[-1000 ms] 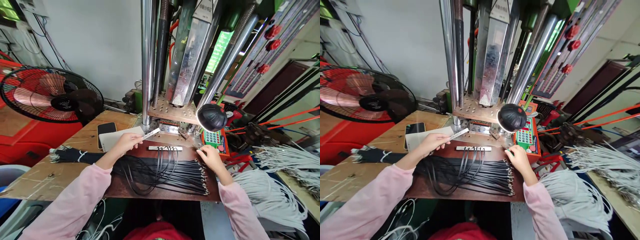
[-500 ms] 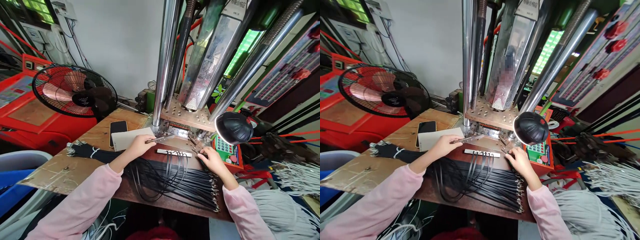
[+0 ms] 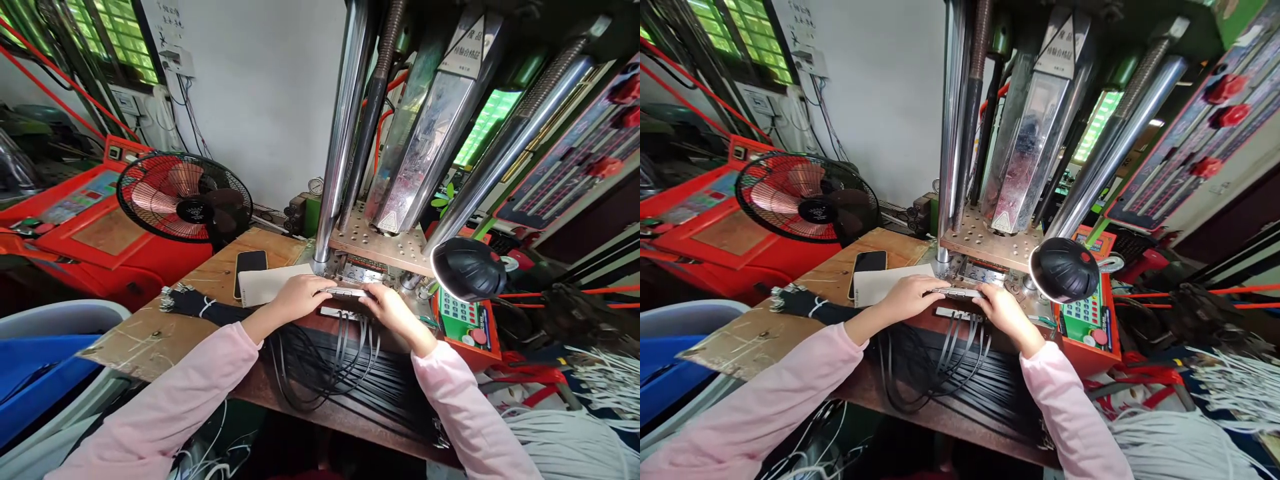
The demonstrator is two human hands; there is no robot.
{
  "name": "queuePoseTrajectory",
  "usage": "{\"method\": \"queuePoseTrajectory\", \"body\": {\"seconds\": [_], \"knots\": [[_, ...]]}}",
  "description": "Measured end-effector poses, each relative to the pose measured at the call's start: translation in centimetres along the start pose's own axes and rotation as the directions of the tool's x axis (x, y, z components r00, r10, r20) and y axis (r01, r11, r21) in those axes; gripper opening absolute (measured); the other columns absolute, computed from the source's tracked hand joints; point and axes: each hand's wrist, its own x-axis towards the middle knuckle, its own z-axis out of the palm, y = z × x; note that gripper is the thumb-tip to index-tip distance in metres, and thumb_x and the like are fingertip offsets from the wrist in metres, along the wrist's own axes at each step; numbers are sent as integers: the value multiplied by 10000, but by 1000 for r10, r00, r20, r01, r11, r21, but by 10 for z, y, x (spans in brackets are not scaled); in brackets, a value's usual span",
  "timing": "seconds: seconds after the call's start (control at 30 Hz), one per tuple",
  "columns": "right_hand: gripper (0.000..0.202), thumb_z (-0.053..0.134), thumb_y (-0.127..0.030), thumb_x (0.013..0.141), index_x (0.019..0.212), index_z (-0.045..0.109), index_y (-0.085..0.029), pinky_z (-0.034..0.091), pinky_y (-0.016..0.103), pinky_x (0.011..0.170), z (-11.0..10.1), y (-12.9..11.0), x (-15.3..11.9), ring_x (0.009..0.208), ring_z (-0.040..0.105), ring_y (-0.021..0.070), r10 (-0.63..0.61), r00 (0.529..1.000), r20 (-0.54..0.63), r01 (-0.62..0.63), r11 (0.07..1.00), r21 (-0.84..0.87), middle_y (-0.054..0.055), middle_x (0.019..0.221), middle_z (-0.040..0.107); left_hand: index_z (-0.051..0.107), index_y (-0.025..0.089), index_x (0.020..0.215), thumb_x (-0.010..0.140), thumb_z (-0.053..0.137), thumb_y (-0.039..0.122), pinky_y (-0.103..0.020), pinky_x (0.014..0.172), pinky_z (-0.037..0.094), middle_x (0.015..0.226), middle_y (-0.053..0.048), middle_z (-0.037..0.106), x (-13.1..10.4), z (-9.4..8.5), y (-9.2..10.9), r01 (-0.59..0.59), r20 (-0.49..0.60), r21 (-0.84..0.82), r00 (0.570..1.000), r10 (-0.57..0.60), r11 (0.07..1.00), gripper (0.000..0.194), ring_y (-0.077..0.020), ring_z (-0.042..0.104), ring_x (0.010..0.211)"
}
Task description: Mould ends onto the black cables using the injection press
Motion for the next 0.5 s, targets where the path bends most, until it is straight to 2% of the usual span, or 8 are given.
{"method": "queuePoseTrajectory", "body": {"seconds": [0.1, 0.17, 0.23, 0.3, 0.37, 0.43, 0.5], "knots": [[291, 497, -352, 988, 1178, 654, -197, 508, 331, 927, -1, 4, -2, 1038, 658, 203, 0, 999, -50, 0, 1000, 3, 79, 1119, 715, 754, 246, 1108, 840, 628, 435, -326, 820, 504, 1040, -57, 767, 7, -8, 2, 113, 60, -42, 992, -111, 993, 352, -260, 692, 926], [303, 494, -353, 987, 1180, 658, -189, 506, 336, 931, -1, 9, -6, 1044, 657, 207, -4, 997, -76, 5, 1000, 13, 84, 1119, 715, 765, 210, 1066, 785, 674, 473, -299, 702, 486, 906, -60, 767, 12, -9, -2, 176, 179, -114, 972, -154, 978, 395, -243, 682, 804], [310, 498, -362, 980, 1166, 668, -182, 507, 349, 924, -2, 15, -10, 1033, 659, 215, 6, 996, -88, -4, 1000, 17, 91, 1107, 718, 782, 178, 962, 754, 692, 451, -271, 602, 443, 788, -47, 742, 16, -6, -11, 199, 322, -201, 938, -127, 959, 355, -208, 646, 696], [319, 504, -373, 971, 1152, 676, -174, 505, 361, 929, -3, 23, -14, 1037, 659, 221, 40, 994, -98, -37, 999, 37, 100, 1109, 718, 782, 161, 915, 753, 676, 413, -256, 544, 413, 743, -38, 715, 20, -1, -23, 234, 404, -289, 909, -103, 928, 317, -176, 607, 623], [324, 517, -380, 957, 1139, 682, -169, 496, 367, 952, -6, 33, -15, 1054, 658, 224, 97, 989, -115, -88, 993, 84, 104, 1127, 718, 769, 152, 1000, 767, 656, 397, -253, 524, 412, 749, -36, 705, 27, 6, -34, 277, 383, -367, 915, -128, 888, 356, -152, 578, 574], [328, 523, -382, 943, 1130, 687, -168, 491, 365, 964, -10, 45, -11, 1055, 661, 221, 158, 978, -134, -139, 980, 140, 101, 1140, 720, 742, 140, 1104, 779, 650, 389, -259, 541, 432, 774, -42, 711, 41, 14, -42, 296, 290, -423, 939, -182, 856, 420, -143, 571, 564], [334, 521, -381, 933, 1121, 692, -164, 488, 365, 968, -12, 58, -3, 1045, 665, 222, 221, 962, -161, -194, 967, 164, 102, 1143, 722, 740, 121, 1111, 769, 671, 340, -280, 618, 476, 823, -60, 732, 60, 26, -45, 296, 178, -440, 954, -241, 848, 412, -160, 608, 629]]}}
